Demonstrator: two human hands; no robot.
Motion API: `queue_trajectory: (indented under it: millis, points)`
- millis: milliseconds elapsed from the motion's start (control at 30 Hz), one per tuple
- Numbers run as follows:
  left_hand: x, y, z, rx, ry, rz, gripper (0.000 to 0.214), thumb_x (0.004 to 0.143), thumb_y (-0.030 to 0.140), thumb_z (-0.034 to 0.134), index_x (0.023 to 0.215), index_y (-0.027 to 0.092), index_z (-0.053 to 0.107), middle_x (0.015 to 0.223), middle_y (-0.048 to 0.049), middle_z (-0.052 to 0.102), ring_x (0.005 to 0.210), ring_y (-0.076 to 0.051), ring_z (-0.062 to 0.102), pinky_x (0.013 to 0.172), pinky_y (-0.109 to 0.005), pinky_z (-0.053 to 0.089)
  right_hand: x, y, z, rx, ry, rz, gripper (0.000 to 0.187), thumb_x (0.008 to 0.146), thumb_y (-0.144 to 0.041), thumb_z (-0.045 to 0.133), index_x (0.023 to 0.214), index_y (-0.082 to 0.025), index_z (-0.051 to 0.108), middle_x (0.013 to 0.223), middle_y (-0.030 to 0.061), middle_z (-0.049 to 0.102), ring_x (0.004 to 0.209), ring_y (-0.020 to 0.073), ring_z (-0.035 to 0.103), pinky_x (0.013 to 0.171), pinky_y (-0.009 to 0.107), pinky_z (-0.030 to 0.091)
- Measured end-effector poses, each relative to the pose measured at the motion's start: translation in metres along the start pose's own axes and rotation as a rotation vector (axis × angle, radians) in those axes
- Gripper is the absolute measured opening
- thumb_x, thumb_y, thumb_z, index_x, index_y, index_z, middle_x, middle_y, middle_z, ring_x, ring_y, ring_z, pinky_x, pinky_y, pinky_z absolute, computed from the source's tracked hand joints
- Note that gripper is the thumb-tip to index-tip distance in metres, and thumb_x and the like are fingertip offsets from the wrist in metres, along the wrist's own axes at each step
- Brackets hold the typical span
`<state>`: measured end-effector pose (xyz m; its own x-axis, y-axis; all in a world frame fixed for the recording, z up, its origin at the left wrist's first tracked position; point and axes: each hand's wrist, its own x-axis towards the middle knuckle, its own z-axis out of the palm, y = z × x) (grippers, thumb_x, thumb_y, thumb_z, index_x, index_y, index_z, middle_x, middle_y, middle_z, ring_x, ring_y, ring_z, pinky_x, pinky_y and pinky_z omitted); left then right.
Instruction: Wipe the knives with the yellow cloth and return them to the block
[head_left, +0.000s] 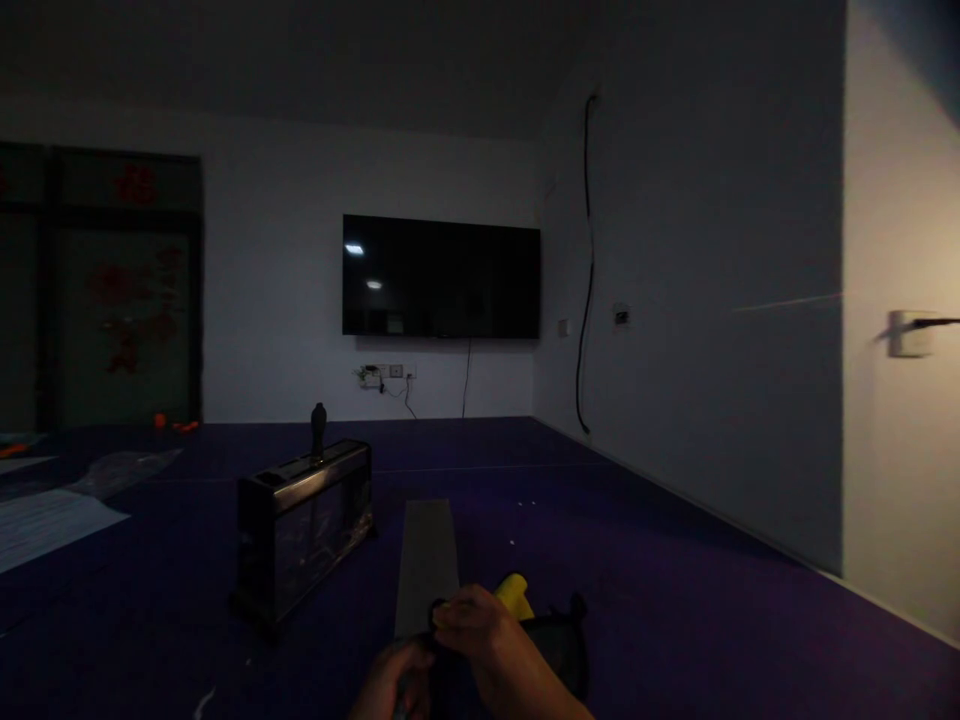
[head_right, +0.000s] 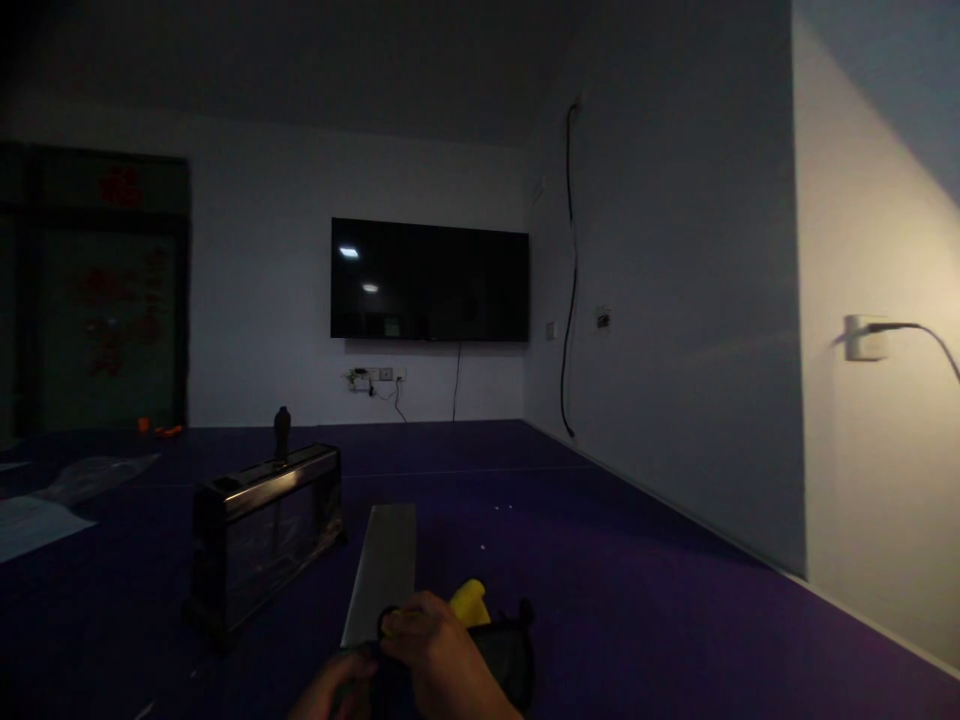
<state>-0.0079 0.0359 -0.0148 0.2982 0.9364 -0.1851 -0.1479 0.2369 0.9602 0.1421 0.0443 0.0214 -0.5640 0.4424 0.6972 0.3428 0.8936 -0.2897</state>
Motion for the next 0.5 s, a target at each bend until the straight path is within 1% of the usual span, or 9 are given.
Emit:
queue_trajectory:
  millis: [67, 133, 233, 300, 400, 500]
  points:
    - [0.002, 0.001, 0.000, -0.007, 0.020, 0.007, 0.052, 0.060, 0.049, 0.060, 0.032, 0.021, 0.027, 0.026, 0.0063, 0.024, 0.029, -0.006, 0.026, 0.037, -0.020, 0.016, 0.000, -0.002, -0.003, -0.014, -0.027, -0.024, 0.024, 0.087, -0.017, 0.044, 0.090, -0.024, 0.067, 0.090, 0.0042, 0.067, 0.084, 0.0175, 0.060, 0.073, 0.028, 0.049]
    - [0.002, 0.001, 0.000, -0.017, 0.039, 0.028, 0.051, 0.061, 0.048, 0.060, 0.033, 0.021, 0.028, 0.028, 0.0065, 0.025, 0.029, -0.005, 0.026, 0.038, -0.020, 0.017, 0.000, -0.005, -0.006, -0.021, -0.034, -0.034, 0.021, 0.086, -0.019, 0.046, 0.090, -0.024, 0.067, 0.091, 0.0042, 0.067, 0.085, 0.0176, 0.059, 0.075, 0.028, 0.048]
    - [-0.002, -0.001, 0.000, -0.028, 0.050, 0.044, 0.048, 0.060, 0.049, 0.060, 0.035, 0.021, 0.030, 0.030, 0.0068, 0.027, 0.029, -0.005, 0.026, 0.038, -0.020, 0.017, -0.002, -0.008, -0.009, -0.031, -0.039, -0.034, 0.024, 0.088, -0.018, 0.043, 0.092, -0.024, 0.066, 0.089, 0.0040, 0.067, 0.082, 0.0163, 0.060, 0.075, 0.027, 0.048]
    - [-0.005, -0.003, 0.000, -0.030, 0.050, 0.048, 0.048, 0.060, 0.050, 0.059, 0.035, 0.021, 0.030, 0.029, 0.0065, 0.026, 0.028, -0.005, 0.026, 0.037, -0.020, 0.015, -0.002, -0.009, -0.010, -0.018, -0.016, -0.015, 0.026, 0.088, -0.017, 0.042, 0.093, -0.024, 0.066, 0.087, 0.0042, 0.067, 0.080, 0.0162, 0.061, 0.074, 0.028, 0.049]
    - [-0.009, -0.005, 0.001, -0.028, 0.047, 0.062, 0.049, 0.060, 0.052, 0.058, 0.034, 0.022, 0.028, 0.027, 0.0061, 0.026, 0.026, -0.005, 0.024, 0.036, -0.021, 0.015, -0.001, -0.008, -0.013, 0.013, 0.059, 0.032, 0.027, 0.087, -0.015, 0.042, 0.095, -0.024, 0.066, 0.087, 0.0060, 0.067, 0.078, 0.0176, 0.062, 0.070, 0.030, 0.051]
    - [-0.010, -0.007, 0.001, -0.026, 0.038, 0.087, 0.043, 0.060, 0.049, 0.058, 0.038, 0.021, 0.034, 0.027, 0.0068, 0.028, 0.027, -0.006, 0.026, 0.037, -0.021, 0.017, 0.001, -0.004, -0.022, 0.020, 0.104, 0.062, 0.029, 0.085, -0.012, 0.043, 0.098, -0.023, 0.066, 0.088, 0.0085, 0.067, 0.082, 0.0199, 0.062, 0.068, 0.032, 0.052]
